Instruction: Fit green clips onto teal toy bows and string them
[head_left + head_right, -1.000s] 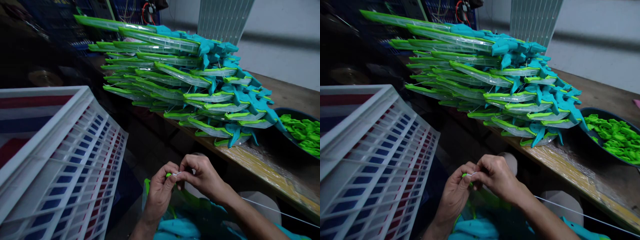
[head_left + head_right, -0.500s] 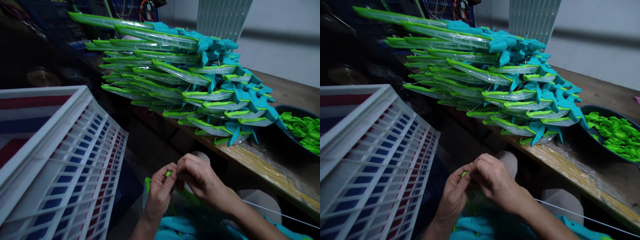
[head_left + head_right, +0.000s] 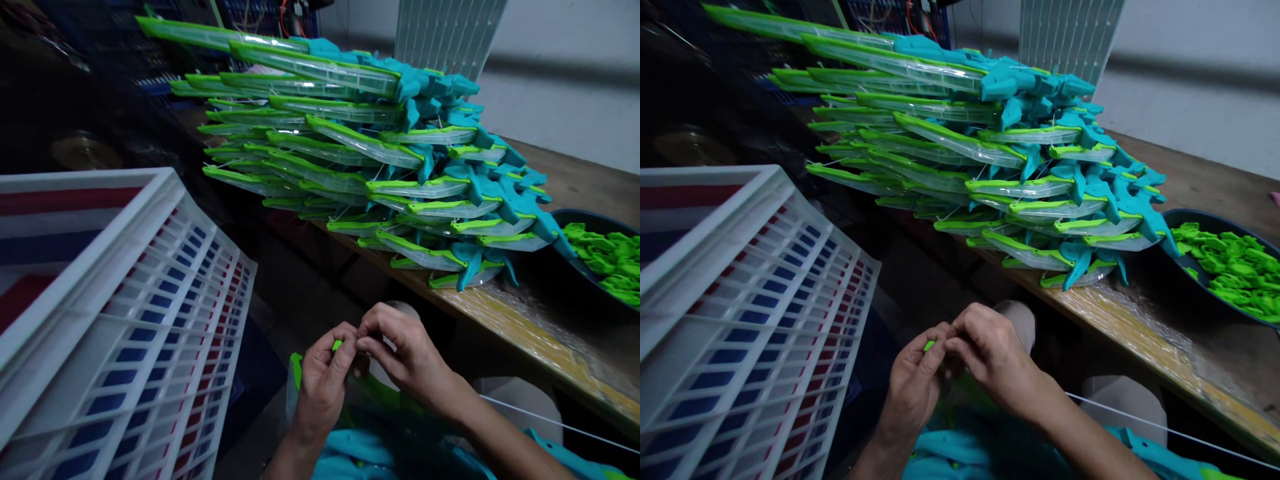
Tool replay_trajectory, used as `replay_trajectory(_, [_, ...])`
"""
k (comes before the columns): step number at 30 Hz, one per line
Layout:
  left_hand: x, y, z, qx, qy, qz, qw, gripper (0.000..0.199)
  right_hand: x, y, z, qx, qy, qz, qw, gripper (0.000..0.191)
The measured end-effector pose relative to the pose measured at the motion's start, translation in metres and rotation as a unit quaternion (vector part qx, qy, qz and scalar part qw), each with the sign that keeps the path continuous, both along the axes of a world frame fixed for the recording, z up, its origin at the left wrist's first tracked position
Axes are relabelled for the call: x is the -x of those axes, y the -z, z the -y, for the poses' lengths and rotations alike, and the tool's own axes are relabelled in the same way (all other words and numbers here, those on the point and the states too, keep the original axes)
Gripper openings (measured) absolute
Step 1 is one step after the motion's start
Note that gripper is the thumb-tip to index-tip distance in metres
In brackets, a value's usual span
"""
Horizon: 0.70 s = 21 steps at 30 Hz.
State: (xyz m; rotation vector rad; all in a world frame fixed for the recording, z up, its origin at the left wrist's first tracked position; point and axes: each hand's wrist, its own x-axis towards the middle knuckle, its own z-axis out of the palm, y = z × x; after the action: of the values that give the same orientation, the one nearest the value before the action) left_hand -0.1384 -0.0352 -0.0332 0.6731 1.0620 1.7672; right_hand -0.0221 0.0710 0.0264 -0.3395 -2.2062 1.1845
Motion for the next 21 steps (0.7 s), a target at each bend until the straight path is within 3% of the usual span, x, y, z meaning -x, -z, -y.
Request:
replay_trajectory(5, [-0.001, -0.002, 0.0, 0.004, 0.002, 0.015, 1.0, 0.03, 0.001, 0.006, 0.005, -0.046, 0.01, -0.01, 0.999, 0.014])
replay_trajectory(12, [-0.002, 0.002, -0.003, 0.007, -0.007, 0.017, 1.0, 0.028, 0.0, 0.009, 0.011, -0.106, 0.077, -0.009, 0.991, 0.013])
replay_trajectory(16, [-0.003, 0.002, -0.003, 0.013, -0.007, 0.019, 1.0, 0.029, -0.002, 0.009, 0.01, -0.092, 0.096, -0.003, 0.991, 0.015])
replay_trajectory(21, [-0.003, 0.003, -0.003, 0.016, -0.009, 0.017, 1.0, 0.028, -0.006, 0.004, 0.01, -0.053, 0.075, -0.008, 0.996, 0.015])
